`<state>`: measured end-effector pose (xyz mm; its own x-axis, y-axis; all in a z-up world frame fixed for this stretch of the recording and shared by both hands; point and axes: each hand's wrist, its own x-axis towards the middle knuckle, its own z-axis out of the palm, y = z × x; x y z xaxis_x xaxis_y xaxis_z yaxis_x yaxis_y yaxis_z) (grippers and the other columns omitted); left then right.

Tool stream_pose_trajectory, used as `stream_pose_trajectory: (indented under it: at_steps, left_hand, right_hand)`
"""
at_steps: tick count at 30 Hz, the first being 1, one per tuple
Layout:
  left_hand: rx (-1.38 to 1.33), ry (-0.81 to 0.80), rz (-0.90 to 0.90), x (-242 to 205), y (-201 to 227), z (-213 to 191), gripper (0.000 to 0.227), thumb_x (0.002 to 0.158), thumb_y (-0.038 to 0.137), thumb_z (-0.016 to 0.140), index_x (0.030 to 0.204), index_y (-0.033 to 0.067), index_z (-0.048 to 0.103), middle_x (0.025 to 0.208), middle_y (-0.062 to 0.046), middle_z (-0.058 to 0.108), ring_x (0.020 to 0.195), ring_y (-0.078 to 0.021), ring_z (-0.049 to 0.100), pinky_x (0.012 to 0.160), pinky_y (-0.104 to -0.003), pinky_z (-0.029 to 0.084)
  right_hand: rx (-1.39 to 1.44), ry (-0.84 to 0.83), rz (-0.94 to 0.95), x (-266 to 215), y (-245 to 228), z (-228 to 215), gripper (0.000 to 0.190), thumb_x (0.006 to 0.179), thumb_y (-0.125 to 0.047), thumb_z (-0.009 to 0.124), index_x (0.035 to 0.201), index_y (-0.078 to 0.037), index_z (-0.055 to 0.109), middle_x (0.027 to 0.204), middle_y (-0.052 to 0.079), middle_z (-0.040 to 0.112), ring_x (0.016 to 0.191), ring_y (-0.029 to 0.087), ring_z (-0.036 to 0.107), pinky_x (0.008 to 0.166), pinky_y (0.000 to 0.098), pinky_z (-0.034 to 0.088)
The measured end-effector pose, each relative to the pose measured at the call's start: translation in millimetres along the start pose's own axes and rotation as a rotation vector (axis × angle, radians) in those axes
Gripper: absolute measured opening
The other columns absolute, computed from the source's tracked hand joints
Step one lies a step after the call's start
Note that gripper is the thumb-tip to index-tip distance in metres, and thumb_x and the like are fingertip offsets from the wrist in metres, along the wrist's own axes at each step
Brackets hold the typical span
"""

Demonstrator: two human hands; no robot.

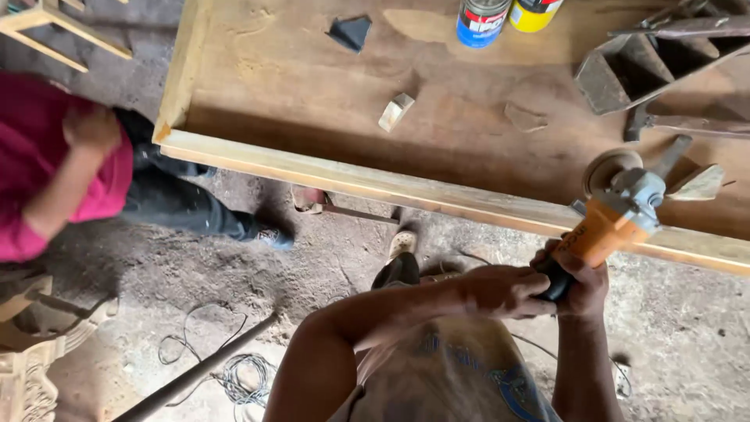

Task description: The person places a small wooden support block into the corner of a chair frame and then sands the edges of a wooden piece using a power sander.

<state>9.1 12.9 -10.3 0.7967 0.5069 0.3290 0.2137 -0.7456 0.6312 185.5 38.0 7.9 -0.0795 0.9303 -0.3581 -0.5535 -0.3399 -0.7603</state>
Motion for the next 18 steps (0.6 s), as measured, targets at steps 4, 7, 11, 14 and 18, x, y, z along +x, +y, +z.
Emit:
stream_pose_trajectory:
  at_steps: [4, 7, 11, 14, 18]
  left_hand:
    - [-0.062, -0.002, -0.027, -7.8, -10.5, -23.5, 0.049, 0.082, 0.02, 0.082, 0.128, 0.0195, 0.069, 0.098, -0.006, 0.049, 0.09, -0.0205, 0.059, 0.08, -0.039, 0.056]
    - [-0.082, 0.209, -0.059, -22.0, -8.6, -43.0, 0.052, 0.079, 0.022, 0.084, 0.129, 0.0176, 0.07, 0.104, -0.007, 0.055, 0.097, -0.0242, 0.062, 0.088, -0.039, 0.058]
    - [-0.382, 0.382, -0.56, -30.1, -23.2, -70.8, 0.075, 0.07, 0.044, 0.093, 0.125, 0.002, 0.063, 0.111, -0.016, 0.067, 0.102, -0.0323, 0.067, 0.091, -0.043, 0.057]
    - [-0.673, 0.232, -0.739, -32.5, -45.9, -93.7, 0.075, 0.071, 0.042, 0.093, 0.128, 0.0005, 0.066, 0.111, -0.017, 0.072, 0.102, -0.0283, 0.07, 0.091, -0.04, 0.057]
    - [-0.998, 0.196, -0.666, -47.6, -103.9, -134.8, 0.065, 0.075, 0.033, 0.087, 0.127, 0.0008, 0.065, 0.11, -0.015, 0.073, 0.1, -0.0212, 0.069, 0.09, -0.035, 0.056]
  right_hand:
    - [-0.007, -0.042, -0.001, 7.2, -3.1, 27.2, 0.032, 0.087, -0.008, 0.065, 0.117, 0.0, 0.058, 0.095, 0.015, 0.067, 0.083, 0.027, 0.069, 0.074, 0.038, 0.06]
    - [-0.032, -0.027, -0.014, 19.3, -1.1, 39.6, 0.033, 0.086, -0.009, 0.067, 0.116, 0.001, 0.058, 0.095, 0.016, 0.068, 0.084, 0.027, 0.069, 0.074, 0.0376, 0.06]
    - [-0.149, 0.028, -0.101, 42.8, 6.4, 65.1, 0.033, 0.086, -0.01, 0.071, 0.112, 0.005, 0.059, 0.095, 0.015, 0.068, 0.086, 0.027, 0.069, 0.078, 0.0373, 0.06]
    - [-0.264, 0.075, -0.152, 52.6, 13.1, 97.2, 0.037, 0.083, -0.01, 0.073, 0.114, 0.003, 0.058, 0.094, 0.013, 0.067, 0.085, 0.026, 0.068, 0.077, 0.0371, 0.059]
    - [-0.308, -0.084, -0.194, 108.0, 2.6, 151.5, 0.041, 0.08, -0.01, 0.073, 0.116, 0.003, 0.058, 0.1, 0.012, 0.067, 0.087, 0.025, 0.069, 0.078, 0.0364, 0.059]
